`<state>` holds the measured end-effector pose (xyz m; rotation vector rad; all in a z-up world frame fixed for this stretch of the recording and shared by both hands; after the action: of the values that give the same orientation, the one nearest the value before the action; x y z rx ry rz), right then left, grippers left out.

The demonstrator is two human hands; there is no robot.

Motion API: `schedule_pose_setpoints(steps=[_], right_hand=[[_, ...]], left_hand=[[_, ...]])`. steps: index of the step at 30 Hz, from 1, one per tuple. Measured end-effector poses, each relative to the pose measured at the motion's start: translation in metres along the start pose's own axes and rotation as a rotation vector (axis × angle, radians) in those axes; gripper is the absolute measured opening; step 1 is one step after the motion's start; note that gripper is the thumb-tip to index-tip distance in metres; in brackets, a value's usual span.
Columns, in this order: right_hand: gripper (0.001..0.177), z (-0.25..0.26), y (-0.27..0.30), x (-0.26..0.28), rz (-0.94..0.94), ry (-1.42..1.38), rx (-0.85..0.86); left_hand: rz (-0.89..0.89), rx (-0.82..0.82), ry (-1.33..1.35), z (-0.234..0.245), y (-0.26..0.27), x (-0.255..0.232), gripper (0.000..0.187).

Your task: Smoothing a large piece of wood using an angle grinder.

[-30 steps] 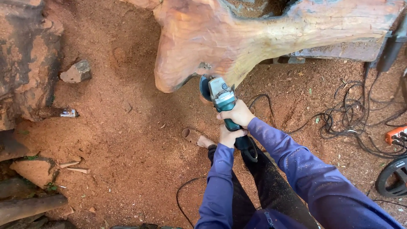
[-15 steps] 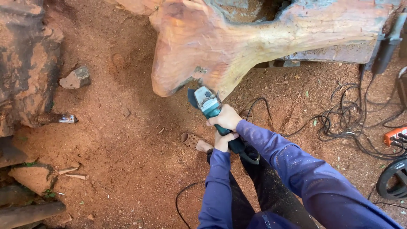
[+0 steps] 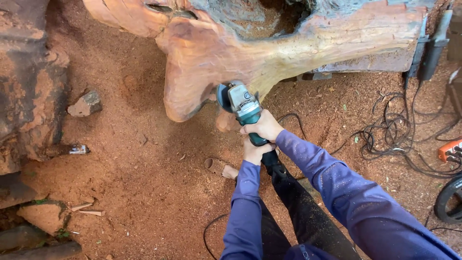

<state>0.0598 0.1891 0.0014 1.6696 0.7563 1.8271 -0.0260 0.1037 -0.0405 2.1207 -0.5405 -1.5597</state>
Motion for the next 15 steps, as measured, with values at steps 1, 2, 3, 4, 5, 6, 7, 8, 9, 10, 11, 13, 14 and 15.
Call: schedule_pose_setpoints(steps=[1,2,3,4,5,6,7,8,9,10,11,13,14,15], right_hand=[[0.04,0.0,0.002,0.006,0.0,-0.002,0.0],[0.041,0.004,0.007,0.013,0.022,-0.067,-0.04],[0.042,0.007,0.012,0.019,0.044,-0.131,-0.08],[0.042,0.009,0.005,0.009,0.042,-0.124,-0.074],[0.045,0.013,0.0,0.0,0.062,-0.152,-0.09],[0.047,0.016,-0.008,-0.007,0.087,-0.182,-0.106],[0.047,0.015,-0.006,-0.006,0.09,-0.179,-0.099],[0.045,0.012,-0.004,-0.004,0.105,-0.185,-0.069],[0.043,0.011,-0.002,-0.002,0.12,-0.191,-0.038],[0.043,0.007,-0.003,-0.008,0.118,-0.195,-0.039],[0.045,0.001,-0.004,-0.014,0.107,-0.188,-0.008],[0.046,-0.011,-0.001,-0.023,0.092,-0.191,0.02],[0.046,-0.016,0.001,-0.024,0.08,-0.177,0.043],[0.046,-0.022,0.003,-0.024,0.069,-0.163,0.066]], left_hand=[[0.0,0.001,-0.002,-0.001,-0.006,-0.009,0.049],[-0.008,0.05,-0.106,-0.005,-0.008,-0.016,0.052],[-0.016,0.099,-0.209,-0.009,-0.011,-0.023,0.056],[-0.016,0.092,-0.204,-0.008,-0.014,-0.007,0.056],[-0.016,0.112,-0.242,-0.009,-0.016,0.009,0.049],[-0.019,0.134,-0.283,-0.009,-0.021,0.024,0.043],[-0.023,0.128,-0.28,-0.011,-0.016,0.011,0.043],[-0.02,0.096,-0.265,-0.011,-0.013,-0.001,0.047],[-0.016,0.065,-0.249,-0.012,-0.009,-0.013,0.051],[-0.015,0.066,-0.253,-0.006,-0.006,0.003,0.051],[-0.006,0.021,-0.21,0.004,-0.004,0.021,0.053],[0.008,-0.021,-0.176,0.021,0.005,0.034,0.055],[0.017,-0.031,-0.215,0.027,0.009,0.03,0.056],[0.025,-0.04,-0.254,0.033,0.013,0.025,0.057]])
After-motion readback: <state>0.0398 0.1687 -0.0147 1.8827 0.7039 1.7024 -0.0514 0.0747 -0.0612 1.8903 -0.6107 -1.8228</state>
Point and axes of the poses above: each hand's wrist, its own y-axis away from the middle knuckle, its own z-axis out of the back of the hand, x = y × z, the point moved 8 cm from there along -y, towards the middle knuckle, and after that the axes turned 3 degrees about -y, right-handed, at the moved point
